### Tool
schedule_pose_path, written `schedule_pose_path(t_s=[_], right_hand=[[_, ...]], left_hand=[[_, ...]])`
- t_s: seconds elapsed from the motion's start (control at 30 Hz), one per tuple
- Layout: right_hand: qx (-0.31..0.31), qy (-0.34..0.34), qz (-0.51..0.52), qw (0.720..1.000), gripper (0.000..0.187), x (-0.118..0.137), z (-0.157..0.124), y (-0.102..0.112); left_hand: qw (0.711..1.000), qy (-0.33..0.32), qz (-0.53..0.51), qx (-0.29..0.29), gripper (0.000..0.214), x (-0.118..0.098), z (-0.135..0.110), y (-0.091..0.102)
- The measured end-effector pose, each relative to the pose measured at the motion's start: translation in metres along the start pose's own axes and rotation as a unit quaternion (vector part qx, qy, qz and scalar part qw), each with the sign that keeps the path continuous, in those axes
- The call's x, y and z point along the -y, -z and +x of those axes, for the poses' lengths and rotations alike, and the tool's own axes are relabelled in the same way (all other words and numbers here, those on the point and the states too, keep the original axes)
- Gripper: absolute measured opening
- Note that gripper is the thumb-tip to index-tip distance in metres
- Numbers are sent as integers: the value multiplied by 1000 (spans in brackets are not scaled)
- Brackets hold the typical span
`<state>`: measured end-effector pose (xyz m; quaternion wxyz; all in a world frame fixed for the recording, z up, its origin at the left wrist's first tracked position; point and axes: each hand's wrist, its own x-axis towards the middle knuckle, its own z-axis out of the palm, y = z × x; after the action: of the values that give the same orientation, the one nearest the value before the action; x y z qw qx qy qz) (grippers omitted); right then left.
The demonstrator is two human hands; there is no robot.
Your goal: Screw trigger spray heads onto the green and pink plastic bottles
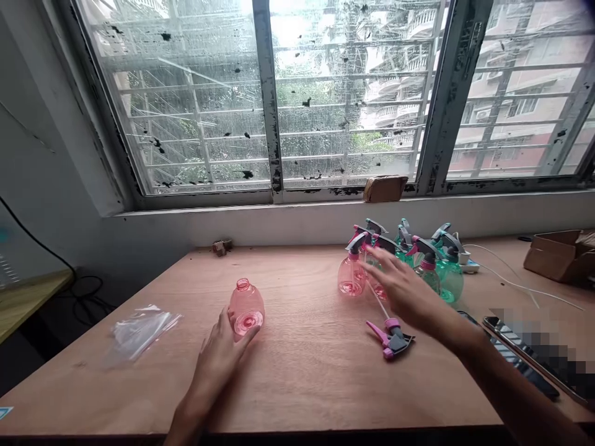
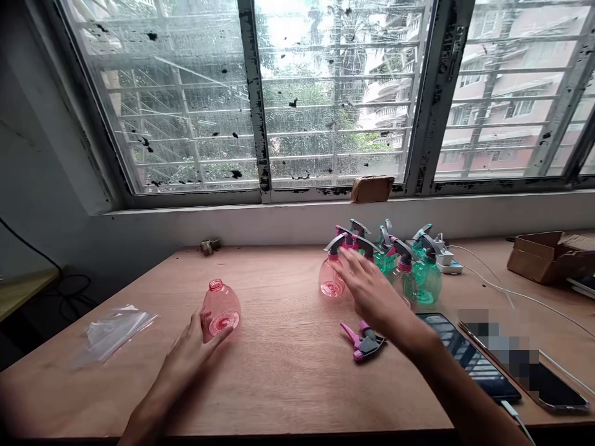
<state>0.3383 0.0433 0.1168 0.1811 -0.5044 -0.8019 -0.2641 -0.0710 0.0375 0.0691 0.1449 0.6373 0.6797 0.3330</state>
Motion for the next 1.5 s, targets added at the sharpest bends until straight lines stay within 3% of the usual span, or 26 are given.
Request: schedule_pose_path(t_s=[0.07, 0.13, 0.23, 0.33, 0.4, 0.47, 0.57, 0.73, 0.9, 1.07, 1.13, 1.2, 1.3, 1.47, 1.5], right_hand=[[-11, 1, -10, 1000, 83, -7, 49, 8], [-1, 6, -14, 1000, 64, -13, 84, 6], [24, 20, -17, 999, 38, -10, 103, -2], [18, 30, -7, 999, 33, 3, 90, 2], [-1, 26, 7, 1000, 22, 7, 73, 10], [-19, 11, 20, 1000, 17, 7, 55, 12], [-40, -12, 40, 998, 34, 1, 35, -1], [-94, -29, 93, 991, 13, 13, 26, -30], [-153, -106, 140, 973, 17, 31, 39, -30], [-197, -243, 214, 925, 48, 19, 81, -37], [-170, -264, 271, 910, 44, 15, 94, -39], [-138, -268, 333, 893, 26, 19, 97, -35], [-114, -252, 438, 855, 7, 38, 82, -12], [-110, -259, 596, 752, 34, 93, 33, 38], [-103, -273, 628, 721, 36, 102, 24, 43]], left_hand=[[1000, -10, 12, -13, 86, 2, -3, 0], [998, -28, 21, -43, 96, 0, -8, 2], [990, -83, 27, -108, 89, -15, -20, 10], [961, -229, 11, -154, 67, -37, -37, 17], [940, -321, 8, -119, 63, -50, -48, 18], [928, -368, 8, -65, 63, -57, -57, 15], [921, -390, 6, 1, 63, -60, -63, 6], [915, -400, 4, 57, 64, -55, -62, -7], [916, -393, -14, 81, 66, -54, -65, -11], [915, -388, -36, 104, 66, -54, -66, -14], [913, -391, -49, 108, 66, -54, -66, -14], [914, -387, -51, 110, 65, -55, -66, -14], [920, -382, -40, 79, 63, -61, -71, -20], [921, -385, 3, -61, 94, -74, -83, -43], [919, -386, 6, -76, 96, -76, -86, -46]])
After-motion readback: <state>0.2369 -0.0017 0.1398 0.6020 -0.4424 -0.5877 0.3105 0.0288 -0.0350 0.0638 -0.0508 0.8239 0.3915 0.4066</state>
